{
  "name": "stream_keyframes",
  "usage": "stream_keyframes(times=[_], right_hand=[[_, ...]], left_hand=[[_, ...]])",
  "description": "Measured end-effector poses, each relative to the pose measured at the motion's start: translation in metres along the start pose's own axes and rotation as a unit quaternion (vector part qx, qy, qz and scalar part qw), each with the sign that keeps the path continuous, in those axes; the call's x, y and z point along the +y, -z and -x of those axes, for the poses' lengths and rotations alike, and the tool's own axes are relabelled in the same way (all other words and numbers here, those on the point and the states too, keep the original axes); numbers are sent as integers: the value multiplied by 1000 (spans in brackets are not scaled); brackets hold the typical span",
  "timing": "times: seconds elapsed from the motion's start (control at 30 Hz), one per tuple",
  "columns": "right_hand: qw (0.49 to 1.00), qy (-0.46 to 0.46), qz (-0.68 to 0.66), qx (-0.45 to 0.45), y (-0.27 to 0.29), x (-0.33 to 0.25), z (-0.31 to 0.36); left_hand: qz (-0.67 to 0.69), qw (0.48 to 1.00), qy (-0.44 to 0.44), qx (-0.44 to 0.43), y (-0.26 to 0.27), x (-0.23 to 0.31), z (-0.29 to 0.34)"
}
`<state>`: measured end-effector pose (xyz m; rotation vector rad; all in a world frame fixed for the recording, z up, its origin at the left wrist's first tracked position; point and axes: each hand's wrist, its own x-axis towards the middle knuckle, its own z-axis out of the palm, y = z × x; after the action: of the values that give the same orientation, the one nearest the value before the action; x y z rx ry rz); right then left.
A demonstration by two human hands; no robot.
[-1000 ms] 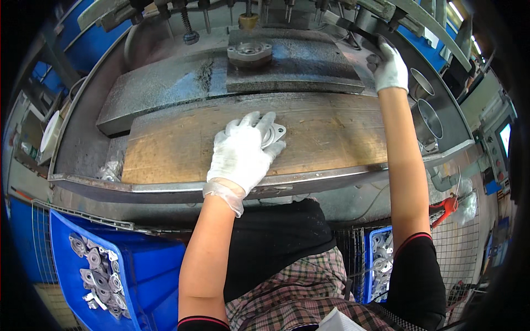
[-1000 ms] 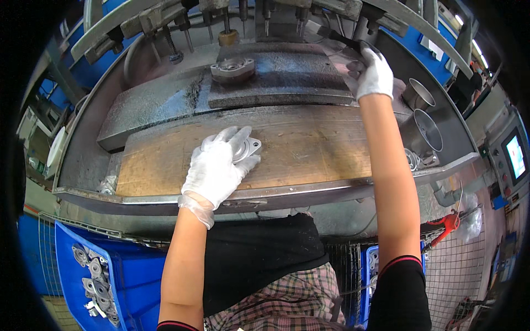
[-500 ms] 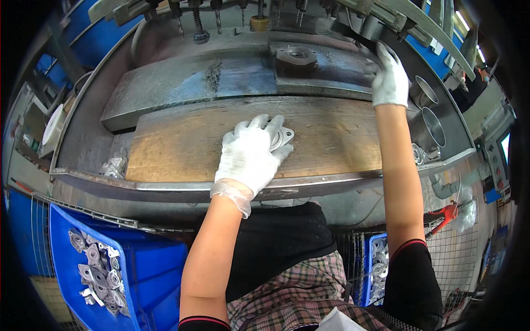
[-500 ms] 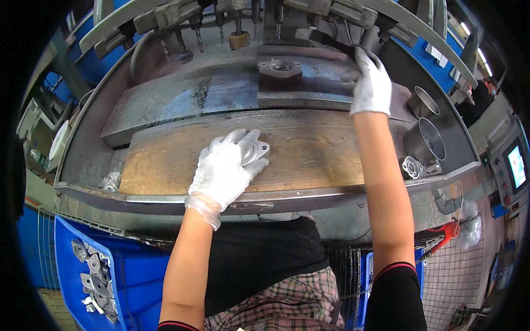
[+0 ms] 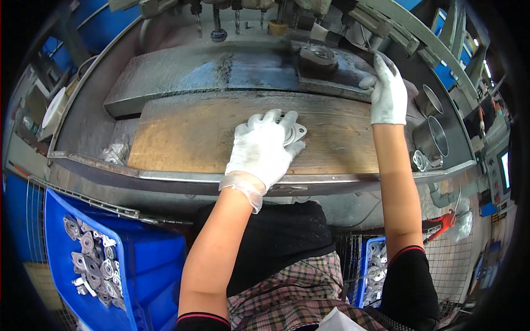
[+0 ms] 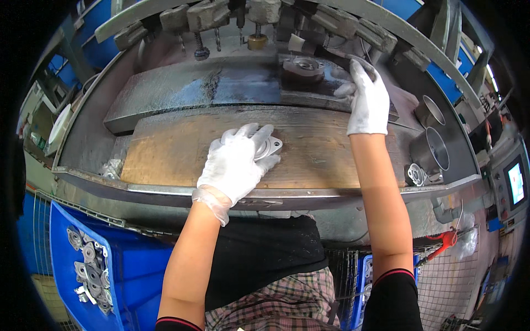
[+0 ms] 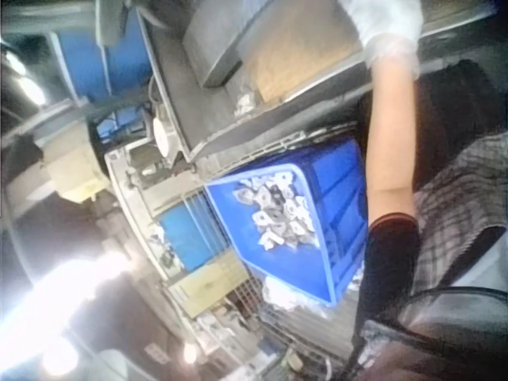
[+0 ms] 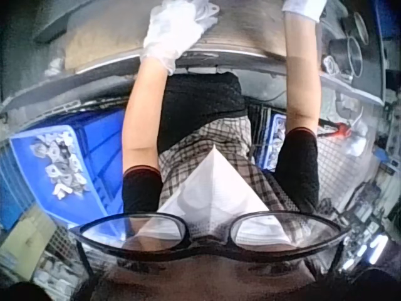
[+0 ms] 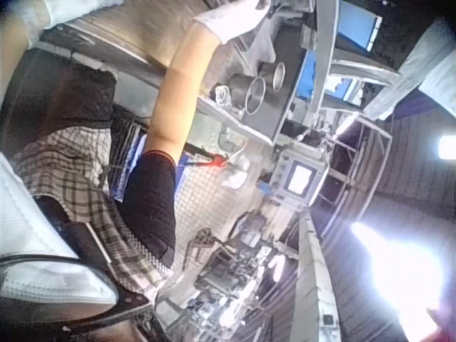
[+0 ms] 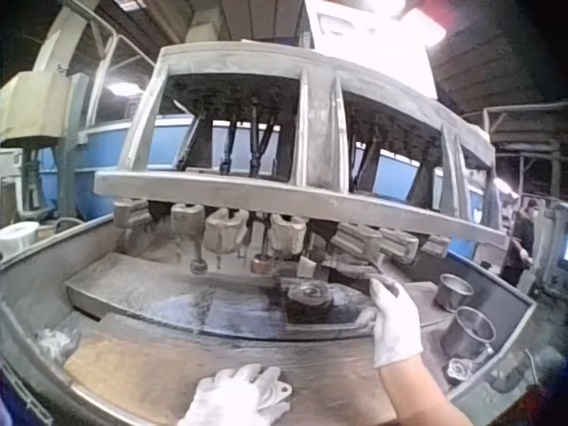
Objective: Picking up metal parts, using a machine for processing, and cleaning them with an air gun before placing them in a bin.
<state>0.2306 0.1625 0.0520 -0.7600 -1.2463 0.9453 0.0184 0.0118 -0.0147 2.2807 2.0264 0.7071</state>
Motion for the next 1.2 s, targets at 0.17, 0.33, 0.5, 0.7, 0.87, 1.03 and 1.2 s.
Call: stream_keyframes(times=[0.17,0.33,0.5,0.7,0.87,1.03,1.2], right_hand=[[997,-49,22,46,-48,26,-16],[990,-131,-12,41,-59,32,-13],[996,-83,0,-31,-38,22,25],[996,-54,4,-65,-82,42,19],[992,-99,81,0,-121,60,-2],[991,-98,64,-69,-98,39,36],[982,-96,132,-94,-115,40,38]], left_hand=[[7,1000,-7,8,0,-1,1],[19,1000,-5,8,1,-2,1],[20,1000,2,17,-4,-3,3],[21,999,0,31,-8,-4,2],[13,1000,-4,28,-7,-5,2],[16,999,2,35,-8,-4,2],[28,998,-7,55,-9,-5,2]])
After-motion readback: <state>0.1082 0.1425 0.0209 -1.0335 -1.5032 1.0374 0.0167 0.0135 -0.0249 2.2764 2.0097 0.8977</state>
